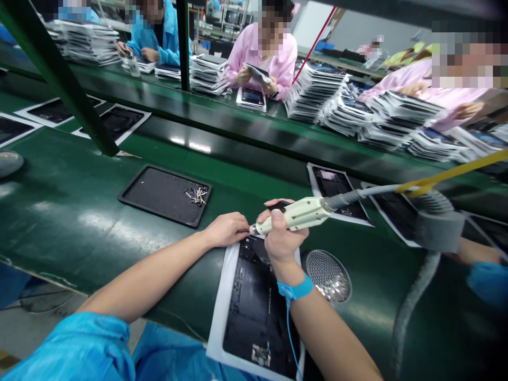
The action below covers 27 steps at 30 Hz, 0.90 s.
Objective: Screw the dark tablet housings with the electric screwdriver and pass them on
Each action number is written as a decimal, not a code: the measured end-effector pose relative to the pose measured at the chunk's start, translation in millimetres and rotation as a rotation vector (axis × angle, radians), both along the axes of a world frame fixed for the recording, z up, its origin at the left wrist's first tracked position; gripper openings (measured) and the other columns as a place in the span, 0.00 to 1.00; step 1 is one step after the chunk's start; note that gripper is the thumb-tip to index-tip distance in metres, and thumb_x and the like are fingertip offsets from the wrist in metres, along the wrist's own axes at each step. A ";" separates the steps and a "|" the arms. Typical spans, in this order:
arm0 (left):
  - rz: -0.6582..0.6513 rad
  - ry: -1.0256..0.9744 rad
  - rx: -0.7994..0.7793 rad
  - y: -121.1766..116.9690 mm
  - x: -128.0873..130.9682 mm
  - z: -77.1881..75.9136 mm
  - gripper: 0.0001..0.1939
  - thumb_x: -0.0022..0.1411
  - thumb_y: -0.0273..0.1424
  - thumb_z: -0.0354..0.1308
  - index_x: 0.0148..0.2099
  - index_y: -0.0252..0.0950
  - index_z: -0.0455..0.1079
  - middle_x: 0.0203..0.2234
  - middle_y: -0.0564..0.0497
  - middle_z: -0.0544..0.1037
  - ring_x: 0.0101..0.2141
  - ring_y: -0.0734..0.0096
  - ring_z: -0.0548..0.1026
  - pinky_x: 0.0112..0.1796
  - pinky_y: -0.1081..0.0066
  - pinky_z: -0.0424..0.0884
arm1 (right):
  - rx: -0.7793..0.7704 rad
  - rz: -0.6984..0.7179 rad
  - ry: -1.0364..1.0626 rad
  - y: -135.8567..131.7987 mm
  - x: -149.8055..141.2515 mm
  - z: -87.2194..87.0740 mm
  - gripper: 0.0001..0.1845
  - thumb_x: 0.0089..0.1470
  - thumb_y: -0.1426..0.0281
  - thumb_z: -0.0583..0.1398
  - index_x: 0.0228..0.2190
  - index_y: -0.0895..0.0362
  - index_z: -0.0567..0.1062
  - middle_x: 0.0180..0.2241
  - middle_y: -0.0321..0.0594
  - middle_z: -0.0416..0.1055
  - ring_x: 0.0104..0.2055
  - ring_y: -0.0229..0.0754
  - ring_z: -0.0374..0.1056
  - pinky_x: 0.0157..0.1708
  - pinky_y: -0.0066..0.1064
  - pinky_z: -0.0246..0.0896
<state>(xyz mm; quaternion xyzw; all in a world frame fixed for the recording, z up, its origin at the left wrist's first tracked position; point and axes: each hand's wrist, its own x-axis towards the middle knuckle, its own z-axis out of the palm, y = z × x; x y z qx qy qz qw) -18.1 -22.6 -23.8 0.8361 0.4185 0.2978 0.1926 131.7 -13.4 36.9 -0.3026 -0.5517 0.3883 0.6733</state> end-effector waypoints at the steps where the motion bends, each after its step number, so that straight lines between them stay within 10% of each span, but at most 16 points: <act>1: -0.003 0.001 0.002 0.1 -0.1 -0.1 0.06 0.69 0.28 0.60 0.40 0.36 0.78 0.38 0.47 0.80 0.42 0.66 0.77 0.44 0.71 0.71 | 0.002 0.004 0.002 -0.2 -0.2 0.0 0.09 0.61 0.63 0.65 0.39 0.55 0.73 0.25 0.31 0.73 0.17 0.34 0.67 0.17 0.28 0.65; 16: -0.007 -0.027 -0.085 0.9 -3.2 3.9 0.12 0.66 0.29 0.62 0.51 0.37 0.77 0.44 0.47 0.80 0.46 0.65 0.77 0.48 0.70 0.72 | 0.000 -0.023 0.039 -0.2 6.3 2.5 0.11 0.60 0.64 0.66 0.40 0.55 0.72 0.33 0.35 0.76 0.20 0.34 0.69 0.20 0.29 0.67; 27: 0.149 0.367 -0.160 9.5 32.8 25.5 0.16 0.67 0.42 0.63 0.49 0.36 0.77 0.43 0.44 0.80 0.46 0.55 0.78 0.47 0.62 0.73 | -0.041 -0.195 0.023 -16.2 91.2 6.6 0.15 0.56 0.62 0.69 0.38 0.55 0.72 0.32 0.35 0.76 0.19 0.36 0.70 0.18 0.30 0.69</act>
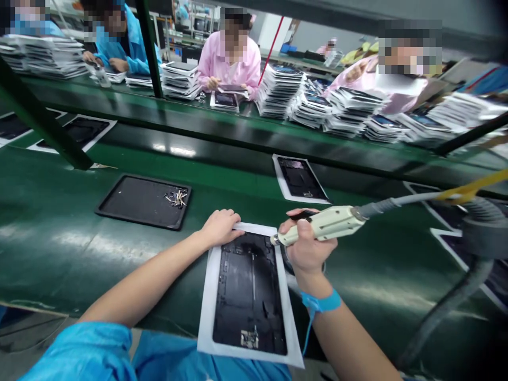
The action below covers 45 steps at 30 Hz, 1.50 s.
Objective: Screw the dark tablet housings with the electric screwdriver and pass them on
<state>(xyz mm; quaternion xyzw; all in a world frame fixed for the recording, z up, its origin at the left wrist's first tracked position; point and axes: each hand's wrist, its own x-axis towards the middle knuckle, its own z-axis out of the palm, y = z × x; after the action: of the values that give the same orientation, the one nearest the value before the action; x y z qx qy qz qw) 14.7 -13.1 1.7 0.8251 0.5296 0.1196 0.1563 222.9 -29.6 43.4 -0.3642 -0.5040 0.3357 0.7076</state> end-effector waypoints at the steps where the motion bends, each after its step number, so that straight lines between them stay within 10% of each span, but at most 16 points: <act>1: -0.029 0.021 -0.035 3.6 4.7 2.0 0.13 0.69 0.41 0.61 0.47 0.37 0.78 0.41 0.45 0.80 0.44 0.57 0.78 0.45 0.64 0.73 | 0.000 -0.005 0.019 -2.3 4.9 -0.2 0.15 0.55 0.62 0.69 0.38 0.55 0.72 0.32 0.35 0.76 0.19 0.36 0.70 0.17 0.30 0.69; 13: 0.148 -0.062 0.067 98.3 9.4 -8.6 0.12 0.71 0.37 0.59 0.42 0.36 0.80 0.40 0.46 0.78 0.44 0.61 0.77 0.45 0.67 0.70 | -0.052 0.306 -0.055 -54.5 3.0 -25.6 0.13 0.60 0.66 0.66 0.46 0.50 0.73 0.39 0.38 0.76 0.23 0.35 0.72 0.22 0.30 0.71; 29: 0.151 -0.119 0.080 100.4 10.0 -15.0 0.12 0.71 0.38 0.59 0.42 0.37 0.80 0.38 0.46 0.78 0.44 0.60 0.76 0.46 0.66 0.70 | -0.129 0.349 -0.104 -59.4 1.9 -30.8 0.14 0.59 0.62 0.67 0.44 0.50 0.72 0.36 0.36 0.74 0.23 0.36 0.70 0.23 0.31 0.70; 36: 0.456 -0.115 0.216 64.8 4.6 -5.0 0.22 0.70 0.38 0.58 0.61 0.32 0.70 0.55 0.36 0.73 0.55 0.50 0.71 0.55 0.58 0.69 | -0.197 0.346 -0.097 -56.8 -3.5 -35.2 0.15 0.57 0.61 0.68 0.41 0.53 0.72 0.31 0.35 0.74 0.21 0.35 0.69 0.21 0.28 0.69; 42: 0.499 0.249 -0.235 -11.5 -3.3 27.6 0.29 0.64 0.58 0.52 0.38 0.35 0.73 0.34 0.36 0.81 0.40 0.42 0.81 0.38 0.58 0.73 | -0.207 0.270 -0.080 -35.2 6.5 -12.7 0.16 0.53 0.60 0.68 0.40 0.55 0.76 0.36 0.42 0.79 0.22 0.36 0.70 0.21 0.30 0.70; 45: 0.444 0.242 -0.286 -30.9 -15.4 20.9 0.22 0.65 0.51 0.47 0.36 0.39 0.69 0.28 0.40 0.81 0.35 0.42 0.82 0.34 0.58 0.71 | -0.239 0.110 -0.016 -16.8 20.6 3.0 0.16 0.52 0.59 0.67 0.38 0.55 0.76 0.32 0.40 0.78 0.21 0.37 0.69 0.21 0.30 0.69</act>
<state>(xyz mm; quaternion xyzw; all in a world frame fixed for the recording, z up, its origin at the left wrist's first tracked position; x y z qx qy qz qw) -0.7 -44.0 22.6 0.6667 0.7237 -0.0242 0.1766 243.5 -46.4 46.4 -0.4205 -0.4854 0.4288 0.6354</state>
